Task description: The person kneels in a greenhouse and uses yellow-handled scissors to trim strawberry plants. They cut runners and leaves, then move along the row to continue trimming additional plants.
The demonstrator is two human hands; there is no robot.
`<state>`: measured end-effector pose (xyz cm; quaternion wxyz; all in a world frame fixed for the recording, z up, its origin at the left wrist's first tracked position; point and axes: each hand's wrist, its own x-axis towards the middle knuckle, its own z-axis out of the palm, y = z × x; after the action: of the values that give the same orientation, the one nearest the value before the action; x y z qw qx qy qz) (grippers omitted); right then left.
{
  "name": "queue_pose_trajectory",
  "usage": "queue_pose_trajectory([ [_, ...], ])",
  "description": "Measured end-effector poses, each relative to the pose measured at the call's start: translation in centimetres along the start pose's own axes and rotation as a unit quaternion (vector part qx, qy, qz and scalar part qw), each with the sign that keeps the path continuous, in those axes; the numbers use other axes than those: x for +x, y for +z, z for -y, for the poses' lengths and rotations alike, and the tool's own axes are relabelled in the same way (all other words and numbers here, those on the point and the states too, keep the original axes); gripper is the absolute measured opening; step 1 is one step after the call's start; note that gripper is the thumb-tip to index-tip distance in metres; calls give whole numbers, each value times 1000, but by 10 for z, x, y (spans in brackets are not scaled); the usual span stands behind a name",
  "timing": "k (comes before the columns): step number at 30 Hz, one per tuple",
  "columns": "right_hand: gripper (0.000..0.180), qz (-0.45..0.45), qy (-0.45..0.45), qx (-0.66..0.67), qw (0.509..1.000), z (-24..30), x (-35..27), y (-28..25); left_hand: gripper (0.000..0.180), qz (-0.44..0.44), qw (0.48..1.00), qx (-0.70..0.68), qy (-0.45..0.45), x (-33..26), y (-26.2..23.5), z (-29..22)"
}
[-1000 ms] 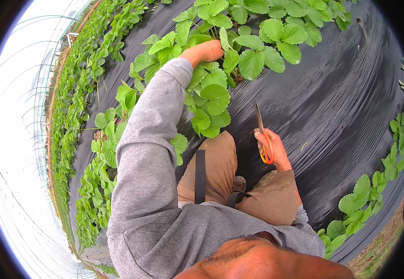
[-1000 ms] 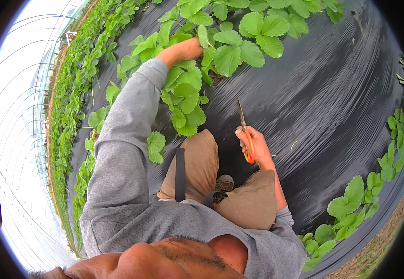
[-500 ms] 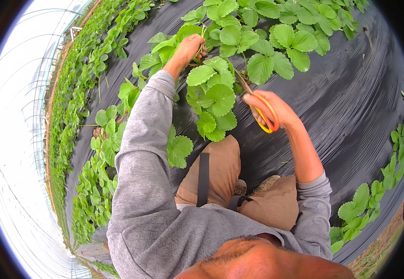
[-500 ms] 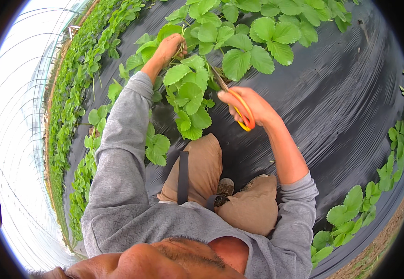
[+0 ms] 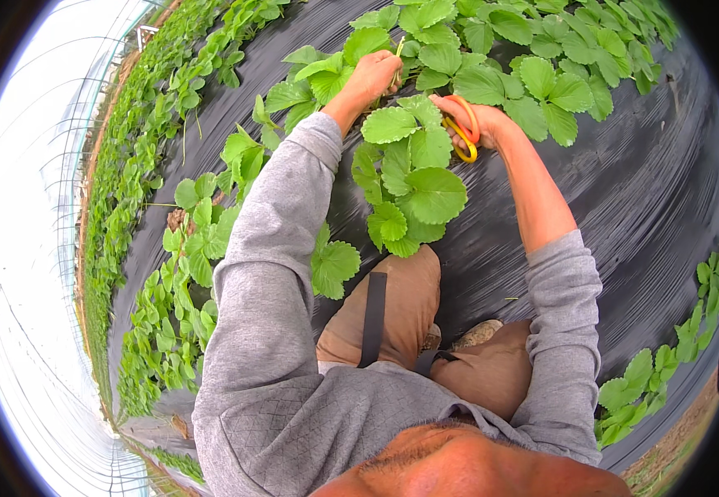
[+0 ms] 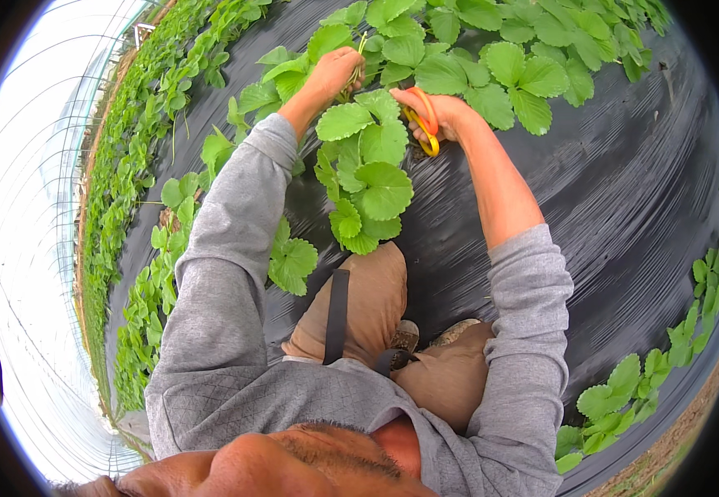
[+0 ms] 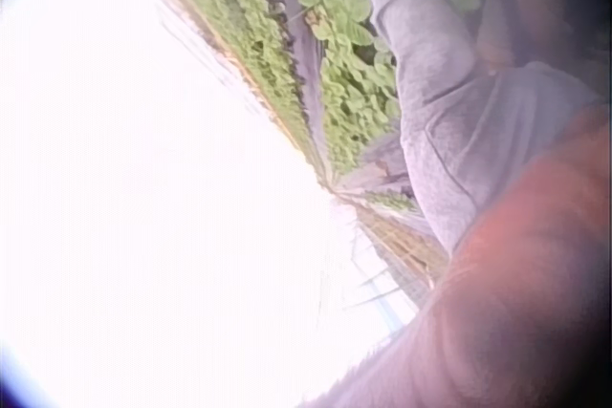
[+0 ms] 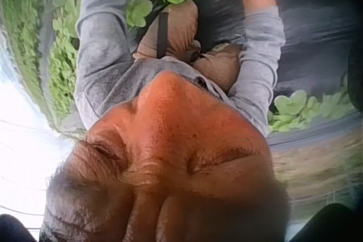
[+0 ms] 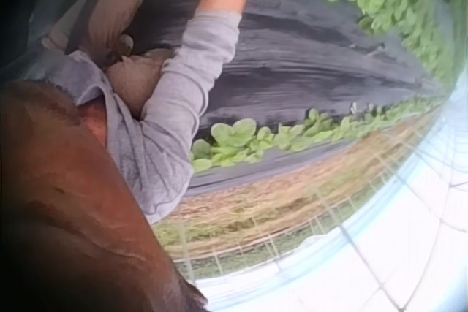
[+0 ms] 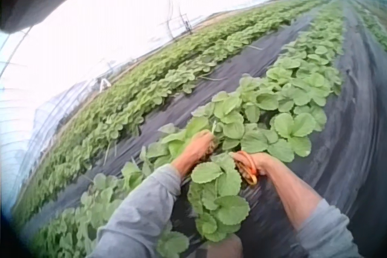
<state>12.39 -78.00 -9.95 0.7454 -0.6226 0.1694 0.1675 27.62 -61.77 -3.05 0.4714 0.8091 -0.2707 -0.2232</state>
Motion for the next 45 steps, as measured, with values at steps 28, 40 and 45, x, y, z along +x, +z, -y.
queue_pose_trajectory([
  [28,64,20,15,-23,999,-3,49,-6,22,-41,999,-35,3,4,5,1],
  [40,53,-50,-27,-30,998,8,44,1,20,-21,999,-33,-9,3,5,10],
  [45,51,-60,-7,-41,997,0,46,1,21,-42,998,-40,-30,0,-1,10],
])
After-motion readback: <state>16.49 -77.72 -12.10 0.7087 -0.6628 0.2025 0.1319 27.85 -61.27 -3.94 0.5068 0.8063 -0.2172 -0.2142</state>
